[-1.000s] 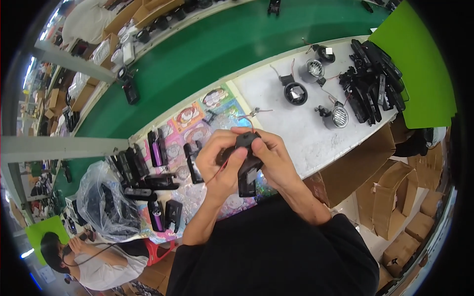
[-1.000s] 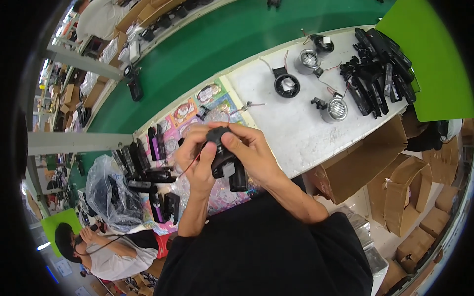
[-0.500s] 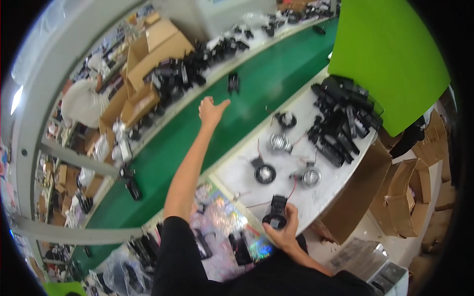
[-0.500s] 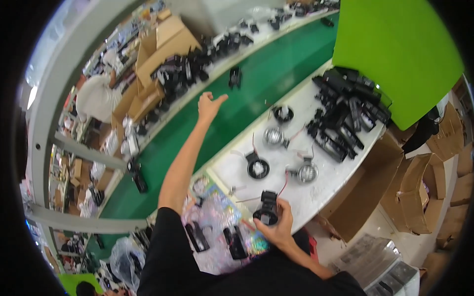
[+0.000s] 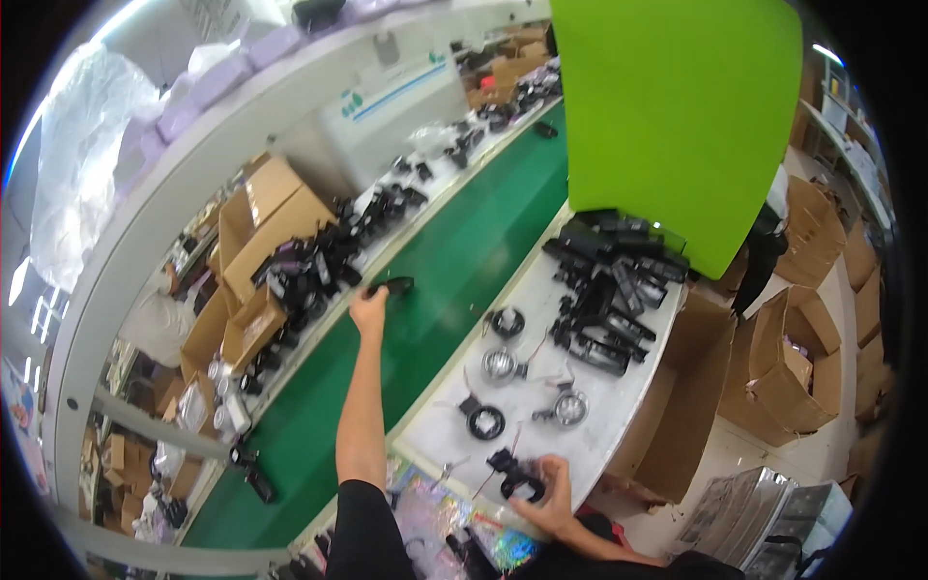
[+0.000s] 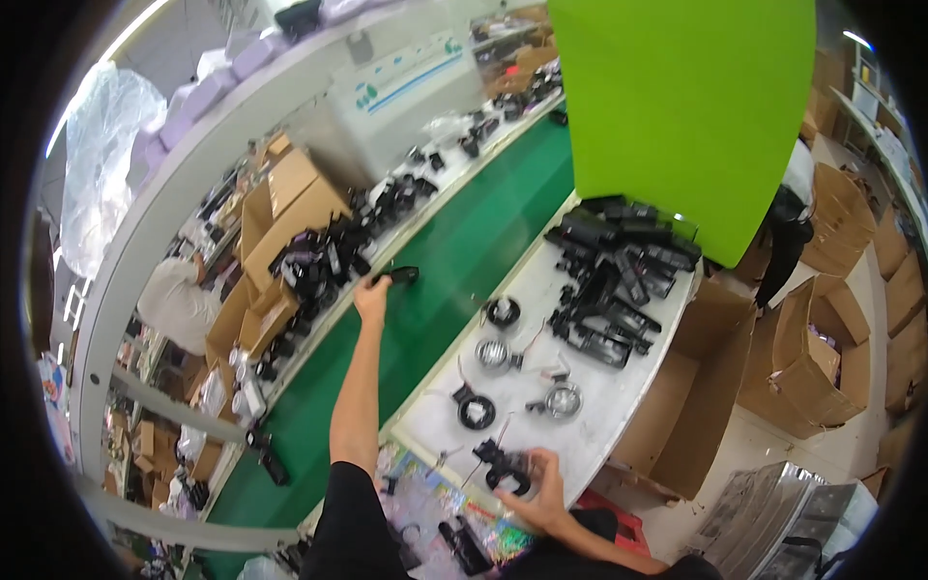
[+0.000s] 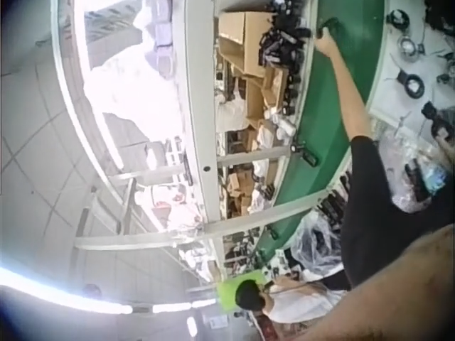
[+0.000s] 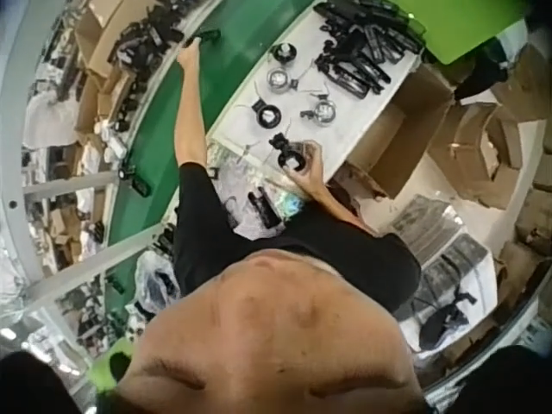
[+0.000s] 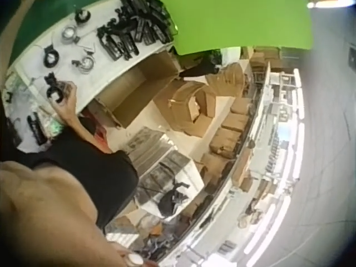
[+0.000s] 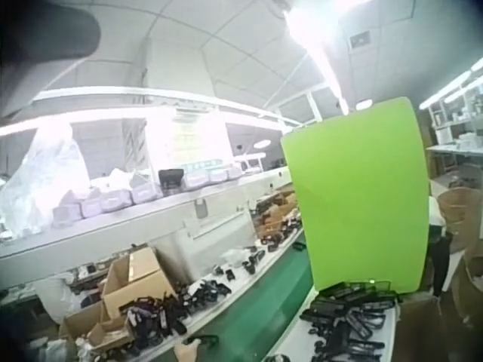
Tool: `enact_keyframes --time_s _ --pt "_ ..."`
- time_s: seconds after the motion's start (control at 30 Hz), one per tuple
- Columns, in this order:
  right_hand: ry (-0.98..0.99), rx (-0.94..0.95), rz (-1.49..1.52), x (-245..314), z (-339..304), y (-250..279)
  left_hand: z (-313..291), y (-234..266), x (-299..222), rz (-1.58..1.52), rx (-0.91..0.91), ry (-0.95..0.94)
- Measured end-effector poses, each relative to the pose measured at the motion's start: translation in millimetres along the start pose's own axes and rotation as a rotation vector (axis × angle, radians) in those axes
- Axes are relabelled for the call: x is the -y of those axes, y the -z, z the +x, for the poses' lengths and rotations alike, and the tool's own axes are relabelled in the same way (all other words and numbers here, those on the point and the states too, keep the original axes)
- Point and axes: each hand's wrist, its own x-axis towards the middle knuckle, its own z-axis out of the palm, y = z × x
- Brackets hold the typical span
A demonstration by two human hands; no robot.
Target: The person assembles handheld electronic fans by connecting internal electronic components, motor units, and connecting wires into plastic fan housings and casings. The components are fitted together by hand, with a prying tool used to secure parts into the housing.
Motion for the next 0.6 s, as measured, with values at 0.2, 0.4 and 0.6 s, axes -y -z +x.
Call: enact_keyframes --time_s 0.2,0.4,0.6 --pt "-0.198 -0.126 0.547 26.9 26.7 10.8 -45.7 119.8 -97.1 -0.802 0.16 0.187" --pt "-0.251 0.315 0.761 91.9 70.2 -13.7 -198.1 244.8 -178.8 -1.083 0.243 0.329" --pt "-0.325 0.525 0.502 90.7 60.7 -53.9 -405.4 255.8 -181.9 -1.115 0.368 0.747"
